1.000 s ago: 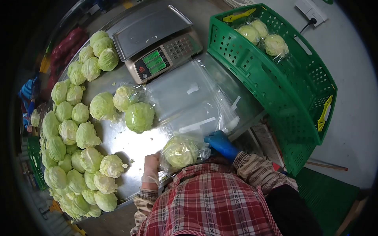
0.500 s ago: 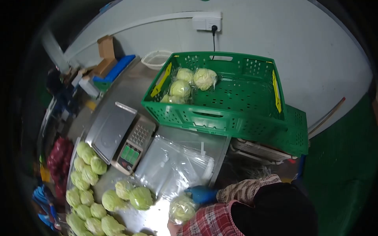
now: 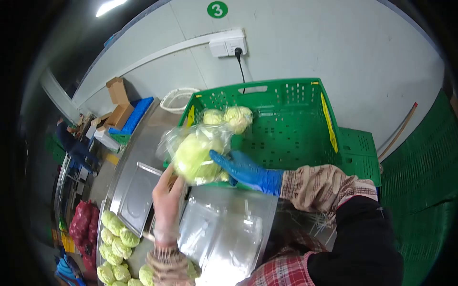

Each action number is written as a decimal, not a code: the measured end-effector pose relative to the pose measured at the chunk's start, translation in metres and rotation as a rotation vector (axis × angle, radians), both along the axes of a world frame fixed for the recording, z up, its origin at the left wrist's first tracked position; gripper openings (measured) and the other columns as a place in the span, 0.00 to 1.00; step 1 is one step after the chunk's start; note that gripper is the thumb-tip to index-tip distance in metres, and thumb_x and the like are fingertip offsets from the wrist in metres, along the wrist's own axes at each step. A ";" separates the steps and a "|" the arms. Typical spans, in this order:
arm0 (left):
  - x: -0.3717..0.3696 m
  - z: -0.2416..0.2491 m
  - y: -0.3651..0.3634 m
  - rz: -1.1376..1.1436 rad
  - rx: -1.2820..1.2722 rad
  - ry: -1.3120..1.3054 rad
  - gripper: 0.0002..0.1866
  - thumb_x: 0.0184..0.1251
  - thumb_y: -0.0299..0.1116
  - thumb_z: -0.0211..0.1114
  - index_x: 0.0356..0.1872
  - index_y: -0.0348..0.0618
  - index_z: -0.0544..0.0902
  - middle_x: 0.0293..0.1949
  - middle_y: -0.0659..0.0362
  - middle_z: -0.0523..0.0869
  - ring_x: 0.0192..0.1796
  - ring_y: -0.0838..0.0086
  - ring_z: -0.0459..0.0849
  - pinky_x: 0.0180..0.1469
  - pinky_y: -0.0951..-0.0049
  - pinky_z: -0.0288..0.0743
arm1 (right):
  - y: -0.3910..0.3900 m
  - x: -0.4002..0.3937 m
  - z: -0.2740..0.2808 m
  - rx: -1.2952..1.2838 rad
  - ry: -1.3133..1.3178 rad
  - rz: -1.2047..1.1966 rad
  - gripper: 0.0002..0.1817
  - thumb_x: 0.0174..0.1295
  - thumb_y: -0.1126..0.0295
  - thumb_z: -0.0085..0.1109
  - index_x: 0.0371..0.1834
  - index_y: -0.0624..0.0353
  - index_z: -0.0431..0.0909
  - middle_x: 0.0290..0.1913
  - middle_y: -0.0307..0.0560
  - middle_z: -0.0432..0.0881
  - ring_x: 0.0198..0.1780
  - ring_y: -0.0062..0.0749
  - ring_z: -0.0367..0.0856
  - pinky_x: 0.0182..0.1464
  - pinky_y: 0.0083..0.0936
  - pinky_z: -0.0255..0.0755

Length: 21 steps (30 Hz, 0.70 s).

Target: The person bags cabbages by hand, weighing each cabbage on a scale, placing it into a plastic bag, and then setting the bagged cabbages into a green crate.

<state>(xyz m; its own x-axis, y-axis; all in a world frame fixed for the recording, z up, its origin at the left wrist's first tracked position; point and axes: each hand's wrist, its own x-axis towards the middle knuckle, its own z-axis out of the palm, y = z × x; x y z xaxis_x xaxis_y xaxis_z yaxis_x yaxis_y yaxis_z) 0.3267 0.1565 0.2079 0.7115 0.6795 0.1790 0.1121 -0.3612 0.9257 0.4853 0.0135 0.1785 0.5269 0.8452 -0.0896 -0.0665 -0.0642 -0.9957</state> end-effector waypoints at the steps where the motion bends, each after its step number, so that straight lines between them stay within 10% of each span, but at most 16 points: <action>1: 0.035 -0.007 0.015 -0.060 0.076 0.023 0.24 0.59 0.30 0.63 0.57 0.31 0.73 0.40 0.48 0.85 0.42 0.68 0.83 0.46 0.70 0.74 | 0.005 0.022 -0.003 0.006 -0.013 -0.008 0.32 0.65 0.39 0.41 0.40 0.64 0.72 0.17 0.37 0.72 0.17 0.18 0.71 0.19 0.17 0.66; 7: 0.195 -0.101 0.064 -0.314 0.185 0.509 0.29 0.64 0.54 0.49 0.57 0.42 0.75 0.51 0.44 0.80 0.57 0.53 0.75 0.58 0.61 0.67 | 0.036 0.129 -0.084 -0.202 0.356 -0.098 0.27 0.62 0.44 0.51 0.49 0.57 0.71 0.25 0.36 0.73 0.21 0.18 0.68 0.21 0.24 0.64; 11: 0.241 -0.154 0.073 -0.711 0.566 0.688 0.12 0.62 0.35 0.55 0.42 0.47 0.82 0.42 0.53 0.83 0.48 0.62 0.81 0.50 0.63 0.74 | 0.077 0.202 -0.258 -0.125 -0.166 -0.275 0.21 0.65 0.46 0.48 0.45 0.53 0.74 0.28 0.37 0.75 0.27 0.22 0.71 0.29 0.23 0.68; 14: 0.249 -0.181 0.079 -0.534 0.873 0.632 0.08 0.51 0.30 0.62 0.33 0.49 0.86 0.36 0.52 0.85 0.40 0.63 0.84 0.41 0.65 0.78 | 0.074 0.206 -0.209 -0.230 0.513 -0.042 0.21 0.66 0.47 0.47 0.47 0.53 0.74 0.26 0.35 0.74 0.23 0.20 0.71 0.23 0.20 0.64; 17: 0.201 -0.091 0.048 -0.033 0.350 0.233 0.14 0.51 0.37 0.62 0.37 0.41 0.83 0.37 0.47 0.84 0.41 0.56 0.83 0.44 0.60 0.76 | 0.056 0.224 -0.160 -0.667 0.276 0.118 0.22 0.62 0.41 0.50 0.40 0.49 0.71 0.13 0.34 0.62 0.14 0.22 0.63 0.16 0.20 0.54; 21: 0.059 -0.078 0.010 0.035 0.556 -0.092 0.19 0.56 0.37 0.62 0.46 0.38 0.76 0.46 0.49 0.79 0.50 0.55 0.76 0.52 0.59 0.70 | 0.038 0.278 -0.205 -0.475 -1.150 0.426 0.30 0.62 0.45 0.51 0.57 0.57 0.70 0.20 0.48 0.72 0.21 0.37 0.72 0.24 0.33 0.67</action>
